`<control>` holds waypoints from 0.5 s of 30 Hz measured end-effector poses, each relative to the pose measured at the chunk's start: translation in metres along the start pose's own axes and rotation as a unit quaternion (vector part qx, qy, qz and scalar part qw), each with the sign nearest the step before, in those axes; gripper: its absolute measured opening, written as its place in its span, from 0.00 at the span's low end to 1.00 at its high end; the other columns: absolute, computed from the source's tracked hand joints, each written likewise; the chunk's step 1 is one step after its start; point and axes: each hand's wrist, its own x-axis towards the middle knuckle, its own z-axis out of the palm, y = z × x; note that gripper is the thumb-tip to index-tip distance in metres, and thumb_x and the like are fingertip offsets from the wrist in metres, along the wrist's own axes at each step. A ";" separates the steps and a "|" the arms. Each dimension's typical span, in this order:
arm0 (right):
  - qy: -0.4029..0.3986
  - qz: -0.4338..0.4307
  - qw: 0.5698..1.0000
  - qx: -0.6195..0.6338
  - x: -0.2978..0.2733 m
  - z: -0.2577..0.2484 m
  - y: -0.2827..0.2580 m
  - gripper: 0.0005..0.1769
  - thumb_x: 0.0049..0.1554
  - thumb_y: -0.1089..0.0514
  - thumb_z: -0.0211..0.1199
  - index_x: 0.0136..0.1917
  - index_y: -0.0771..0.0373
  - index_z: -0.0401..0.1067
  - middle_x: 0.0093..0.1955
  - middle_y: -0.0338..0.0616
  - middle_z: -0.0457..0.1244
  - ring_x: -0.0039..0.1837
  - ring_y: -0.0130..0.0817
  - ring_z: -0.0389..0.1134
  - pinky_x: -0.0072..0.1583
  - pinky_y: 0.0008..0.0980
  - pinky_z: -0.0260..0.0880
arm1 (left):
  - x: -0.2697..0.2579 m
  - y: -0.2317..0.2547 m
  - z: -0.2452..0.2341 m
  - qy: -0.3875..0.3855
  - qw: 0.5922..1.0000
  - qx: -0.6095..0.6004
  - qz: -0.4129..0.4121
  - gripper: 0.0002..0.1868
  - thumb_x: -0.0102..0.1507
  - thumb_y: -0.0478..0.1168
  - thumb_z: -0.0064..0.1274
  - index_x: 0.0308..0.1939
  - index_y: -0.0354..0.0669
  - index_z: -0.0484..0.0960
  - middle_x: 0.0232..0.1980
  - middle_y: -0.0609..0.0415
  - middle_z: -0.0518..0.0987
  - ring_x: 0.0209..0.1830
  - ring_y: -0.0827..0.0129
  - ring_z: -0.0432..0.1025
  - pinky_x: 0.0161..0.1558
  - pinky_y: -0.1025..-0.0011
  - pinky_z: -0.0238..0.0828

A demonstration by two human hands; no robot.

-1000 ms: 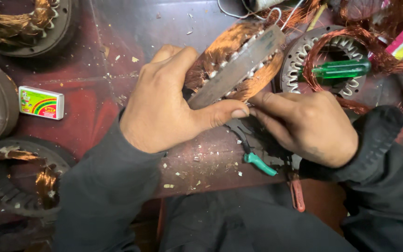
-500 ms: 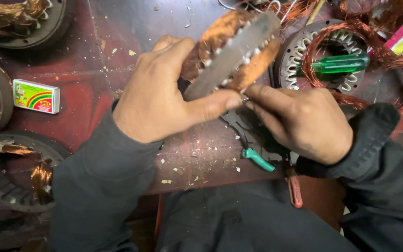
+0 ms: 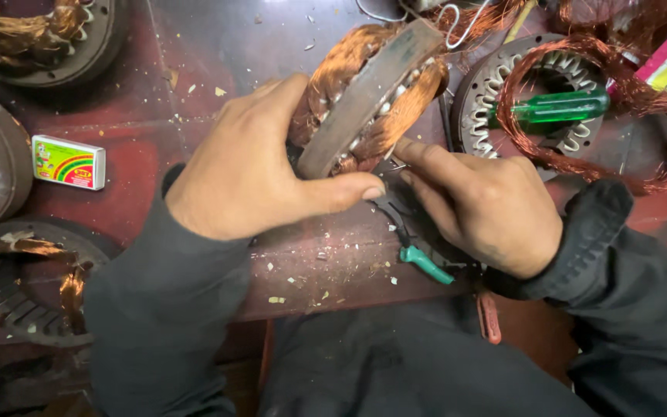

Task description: The person winds copper wire around a motor stator core, threading the wire through slots and securing it with white insulating tape. They repeatedly adjust the wire bundle, trim excess wire with pliers, and rotate the stator to continue winding.

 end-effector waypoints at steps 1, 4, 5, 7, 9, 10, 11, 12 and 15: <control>0.000 0.000 1.000 0.004 0.001 0.000 0.000 0.15 0.60 0.60 0.65 0.61 0.63 0.72 0.38 0.49 0.68 0.36 0.47 0.70 0.37 0.42 0.67 | -0.001 0.001 0.001 0.004 1.000 0.009 0.008 0.41 0.53 0.61 0.73 0.52 0.30 0.76 0.47 0.37 0.80 0.47 0.44 0.76 0.49 0.55 0.72; 0.000 0.001 1.000 0.017 0.002 -0.002 0.001 0.15 0.60 0.59 0.65 0.60 0.63 0.72 0.37 0.49 0.68 0.36 0.47 0.70 0.37 0.42 0.67 | -0.003 0.004 0.002 -0.008 1.000 0.028 -0.010 0.42 0.50 0.59 0.74 0.52 0.29 0.75 0.48 0.36 0.79 0.50 0.43 0.75 0.51 0.55 0.70; -0.001 0.003 1.000 0.023 0.002 -0.002 0.002 0.15 0.60 0.59 0.65 0.60 0.63 0.72 0.37 0.49 0.68 0.36 0.47 0.70 0.38 0.42 0.67 | -0.003 0.005 0.002 -0.016 0.999 0.033 -0.024 0.42 0.49 0.59 0.74 0.52 0.30 0.74 0.48 0.36 0.78 0.51 0.42 0.74 0.51 0.55 0.70; -0.001 0.008 0.999 0.033 0.003 -0.002 0.003 0.16 0.60 0.58 0.65 0.60 0.63 0.73 0.36 0.50 0.67 0.36 0.48 0.70 0.38 0.43 0.67 | -0.002 0.006 0.003 -0.012 0.999 0.034 -0.008 0.44 0.49 0.57 0.74 0.55 0.28 0.73 0.51 0.36 0.77 0.54 0.42 0.73 0.54 0.54 0.69; 0.001 0.015 0.999 0.040 0.003 -0.003 0.003 0.17 0.59 0.58 0.66 0.61 0.64 0.73 0.34 0.50 0.66 0.35 0.49 0.69 0.38 0.43 0.67 | -0.001 0.006 0.003 -0.009 1.000 0.027 0.013 0.45 0.48 0.55 0.74 0.58 0.28 0.73 0.53 0.35 0.77 0.56 0.42 0.71 0.56 0.54 0.67; -0.002 0.021 0.999 0.049 0.003 -0.004 0.003 0.17 0.58 0.58 0.66 0.60 0.64 0.73 0.35 0.50 0.66 0.35 0.49 0.69 0.37 0.44 0.67 | 0.000 0.006 0.002 -0.007 0.999 0.020 0.027 0.45 0.48 0.54 0.74 0.59 0.27 0.73 0.53 0.35 0.76 0.56 0.42 0.71 0.56 0.54 0.67; -0.005 0.028 0.998 0.058 0.003 -0.004 0.003 0.17 0.58 0.59 0.65 0.60 0.64 0.73 0.36 0.50 0.67 0.35 0.49 0.69 0.37 0.44 0.67 | 0.001 0.006 0.002 -0.005 0.999 0.014 0.041 0.46 0.47 0.52 0.73 0.60 0.27 0.72 0.53 0.35 0.76 0.56 0.42 0.70 0.56 0.54 0.66; -0.009 0.035 0.997 0.068 0.003 -0.004 0.004 0.17 0.58 0.59 0.65 0.60 0.64 0.73 0.36 0.50 0.67 0.35 0.50 0.69 0.37 0.44 0.67 | 0.002 0.006 0.003 -0.006 0.999 0.020 0.044 0.46 0.47 0.53 0.74 0.60 0.28 0.73 0.53 0.36 0.77 0.57 0.43 0.70 0.57 0.55 0.67; -0.014 0.030 0.997 0.070 0.002 -0.006 0.007 0.15 0.57 0.60 0.65 0.58 0.64 0.72 0.39 0.52 0.67 0.38 0.52 0.69 0.38 0.45 0.67 | 0.003 0.005 0.005 -0.006 0.998 0.036 0.058 0.45 0.48 0.55 0.76 0.58 0.29 0.74 0.54 0.39 0.77 0.59 0.45 0.70 0.60 0.56 0.67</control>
